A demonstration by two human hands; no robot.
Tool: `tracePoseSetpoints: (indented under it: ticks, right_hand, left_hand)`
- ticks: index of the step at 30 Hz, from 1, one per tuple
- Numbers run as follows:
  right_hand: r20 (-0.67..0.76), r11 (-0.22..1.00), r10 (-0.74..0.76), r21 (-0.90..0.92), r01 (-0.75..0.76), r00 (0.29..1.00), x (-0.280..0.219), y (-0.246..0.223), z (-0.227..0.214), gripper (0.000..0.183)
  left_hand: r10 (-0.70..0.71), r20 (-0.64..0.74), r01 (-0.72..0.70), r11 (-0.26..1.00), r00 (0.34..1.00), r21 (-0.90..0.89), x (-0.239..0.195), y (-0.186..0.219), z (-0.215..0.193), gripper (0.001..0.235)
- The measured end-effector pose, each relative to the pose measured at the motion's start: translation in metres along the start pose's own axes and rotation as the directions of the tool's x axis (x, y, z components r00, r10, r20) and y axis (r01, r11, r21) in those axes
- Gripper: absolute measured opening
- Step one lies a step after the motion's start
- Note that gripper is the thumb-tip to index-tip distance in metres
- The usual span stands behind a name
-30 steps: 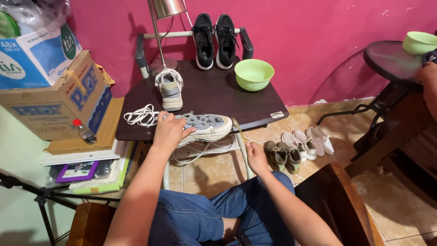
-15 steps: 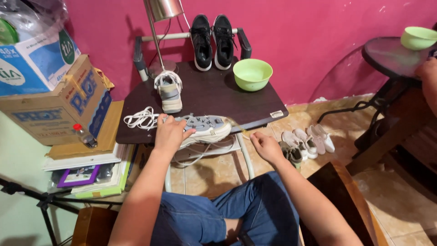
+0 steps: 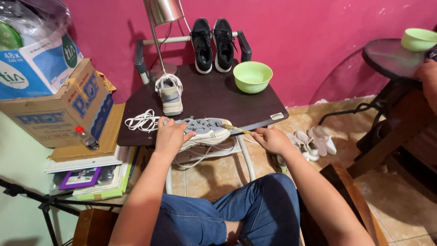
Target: The person sits cross-legged on a chair and cleans a white sneaker using a toothbrush. They scrub the shoe's upper and sole, occasionally dipping the brush into a green bowl of water on the table. The person rotates the shoe to clean different areas and places it on the table.
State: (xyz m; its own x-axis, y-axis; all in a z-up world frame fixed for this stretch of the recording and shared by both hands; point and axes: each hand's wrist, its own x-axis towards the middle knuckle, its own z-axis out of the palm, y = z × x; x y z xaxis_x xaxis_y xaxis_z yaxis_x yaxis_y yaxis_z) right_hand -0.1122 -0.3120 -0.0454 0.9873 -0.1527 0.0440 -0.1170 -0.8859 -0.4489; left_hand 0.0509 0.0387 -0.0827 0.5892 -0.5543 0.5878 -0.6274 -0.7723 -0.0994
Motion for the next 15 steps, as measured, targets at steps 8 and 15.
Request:
tracePoseSetpoints:
  ticks: [8,15]
  right_hand:
    - [-0.045,0.982,-0.009,0.190,0.017,0.999,0.012,0.029,0.068,0.029]
    - [0.017,0.947,0.102,0.303,-0.102,0.995,0.019,0.036,0.154,0.041]
  left_hand:
    - [-0.002,-0.010,0.002,1.000,1.000,-0.003,0.003,-0.001,0.000,0.050]
    - [-0.015,0.002,0.015,1.000,1.000,-0.005,0.004,-0.002,0.003,0.053]
